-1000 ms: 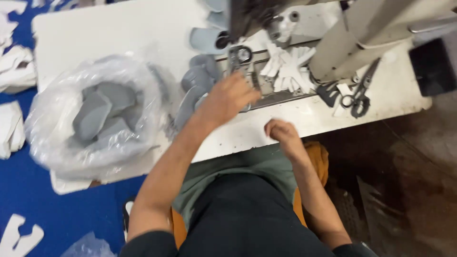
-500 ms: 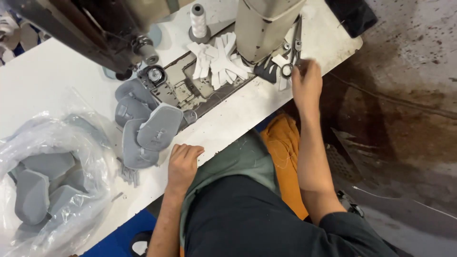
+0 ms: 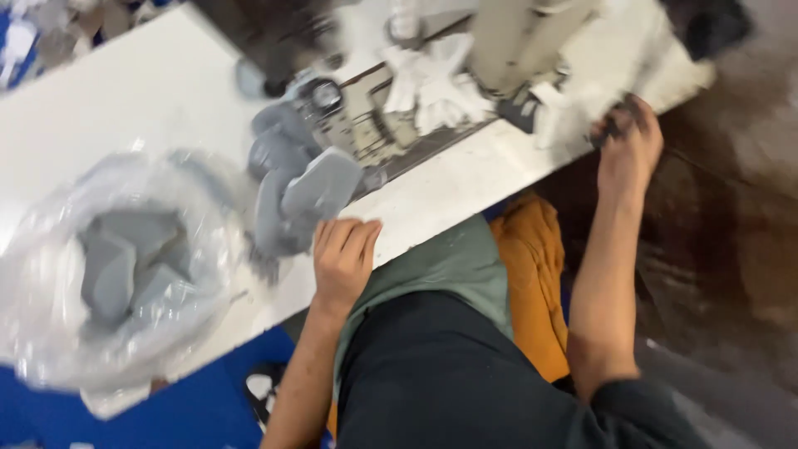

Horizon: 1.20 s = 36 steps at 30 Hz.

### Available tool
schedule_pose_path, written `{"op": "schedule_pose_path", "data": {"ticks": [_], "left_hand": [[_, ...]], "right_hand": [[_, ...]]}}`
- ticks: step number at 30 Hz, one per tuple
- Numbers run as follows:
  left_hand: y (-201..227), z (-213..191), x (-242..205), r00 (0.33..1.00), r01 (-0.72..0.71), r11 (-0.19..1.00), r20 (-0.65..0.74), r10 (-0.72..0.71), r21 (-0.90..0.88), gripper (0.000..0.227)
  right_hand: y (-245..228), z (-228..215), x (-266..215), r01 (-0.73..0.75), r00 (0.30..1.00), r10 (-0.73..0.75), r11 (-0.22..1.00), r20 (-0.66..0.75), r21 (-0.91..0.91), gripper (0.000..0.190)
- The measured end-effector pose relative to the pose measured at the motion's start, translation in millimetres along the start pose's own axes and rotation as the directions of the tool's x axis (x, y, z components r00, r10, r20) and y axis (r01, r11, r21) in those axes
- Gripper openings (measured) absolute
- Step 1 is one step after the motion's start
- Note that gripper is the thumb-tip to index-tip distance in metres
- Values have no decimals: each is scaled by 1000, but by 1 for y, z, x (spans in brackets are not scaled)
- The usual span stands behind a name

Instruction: The person operates an industrial sewing machine to stitch gray fabric pieces. They repeatedly pick up fabric parts, align them under the needle, sew them, and then use scissors to cut the thread before moving to the next piece.

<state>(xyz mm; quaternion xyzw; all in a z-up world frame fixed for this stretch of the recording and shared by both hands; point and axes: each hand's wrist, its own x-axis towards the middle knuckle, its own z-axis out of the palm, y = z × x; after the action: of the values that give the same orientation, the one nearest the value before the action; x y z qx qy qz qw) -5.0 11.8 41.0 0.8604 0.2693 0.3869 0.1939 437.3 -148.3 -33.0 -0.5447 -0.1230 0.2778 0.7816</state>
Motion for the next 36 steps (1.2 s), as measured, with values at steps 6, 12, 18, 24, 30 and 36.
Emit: {"op": "schedule_pose_path", "data": {"ticks": [6,12,18,24,30,36], "left_hand": [[-9,-18,37,986,17,1000,-164,-13,22,13],[-16,-25,48,968,37,999,-248,-26,39,14],[-7,-35,37,967,32,999,-254,-34,-14,13],[-12,-31,28,929,151,973,-311,-199,-173,15],[-37,-29,51,845,238,853,-334,-418,-465,14],[-58,-28,92,776,253,805,-384,-500,-537,15]], "right_hand": [[35,51,-166,-221,929,95,917,357,333,38],[9,147,-232,-615,195,613,684,766,-391,117],[42,153,-222,-715,198,606,627,770,-310,108],[58,110,-194,-588,516,573,778,637,-224,86],[34,74,-69,213,970,-113,820,216,-531,28],[53,-23,63,99,981,-173,831,-86,-548,18]]}}
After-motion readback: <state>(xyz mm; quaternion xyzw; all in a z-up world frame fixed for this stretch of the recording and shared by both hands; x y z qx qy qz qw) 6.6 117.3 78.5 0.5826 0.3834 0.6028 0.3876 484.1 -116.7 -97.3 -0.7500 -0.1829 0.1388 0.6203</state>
